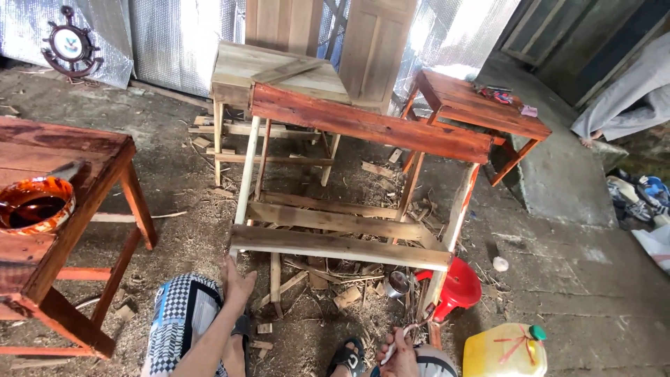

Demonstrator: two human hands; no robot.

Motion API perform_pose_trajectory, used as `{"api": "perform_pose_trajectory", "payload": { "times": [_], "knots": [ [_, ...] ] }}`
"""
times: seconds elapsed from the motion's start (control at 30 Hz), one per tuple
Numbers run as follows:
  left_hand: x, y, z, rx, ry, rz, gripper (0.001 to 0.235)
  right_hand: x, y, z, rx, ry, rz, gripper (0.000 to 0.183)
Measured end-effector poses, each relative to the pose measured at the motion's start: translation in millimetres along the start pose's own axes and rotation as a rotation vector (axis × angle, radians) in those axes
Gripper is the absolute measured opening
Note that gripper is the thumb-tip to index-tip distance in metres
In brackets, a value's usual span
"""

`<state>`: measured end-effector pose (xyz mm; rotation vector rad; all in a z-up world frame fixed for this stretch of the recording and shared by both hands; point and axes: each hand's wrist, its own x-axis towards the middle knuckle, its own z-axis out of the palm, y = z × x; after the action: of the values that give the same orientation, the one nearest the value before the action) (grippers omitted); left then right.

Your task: Applying wood stain to a wooden frame using a brush and repositioning the frame to ensure even coverage.

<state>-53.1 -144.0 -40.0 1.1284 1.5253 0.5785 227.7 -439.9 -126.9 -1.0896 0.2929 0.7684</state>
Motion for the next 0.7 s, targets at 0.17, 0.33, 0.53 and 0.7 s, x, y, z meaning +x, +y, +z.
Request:
{"api": "perform_pose_trajectory", "payload": {
  "times": [0.17, 0.33, 0.53, 0.7],
  "knots": [
    [-13, 6, -8, -0.039, -0.017, -0.013, 0.09, -11, -6, 1, -0.012, -0.027, 0.019, 0.017],
    [11, 7, -2, -0.092, 0.101, 0.209, 0.088, 27, -15, -13, -0.044, -0.156, 0.164, 0.034],
    [20, 79, -23, 0.001, 0.178, 0.342, 0.086, 74, -27, 21, -0.202, -0.06, -0.095, 0.034],
    [70, 104, -27, 0.043, 0.106, 0.486, 0.09, 90, -55, 64, -0.244, -0.223, 0.068, 0.043]
  ]
}}
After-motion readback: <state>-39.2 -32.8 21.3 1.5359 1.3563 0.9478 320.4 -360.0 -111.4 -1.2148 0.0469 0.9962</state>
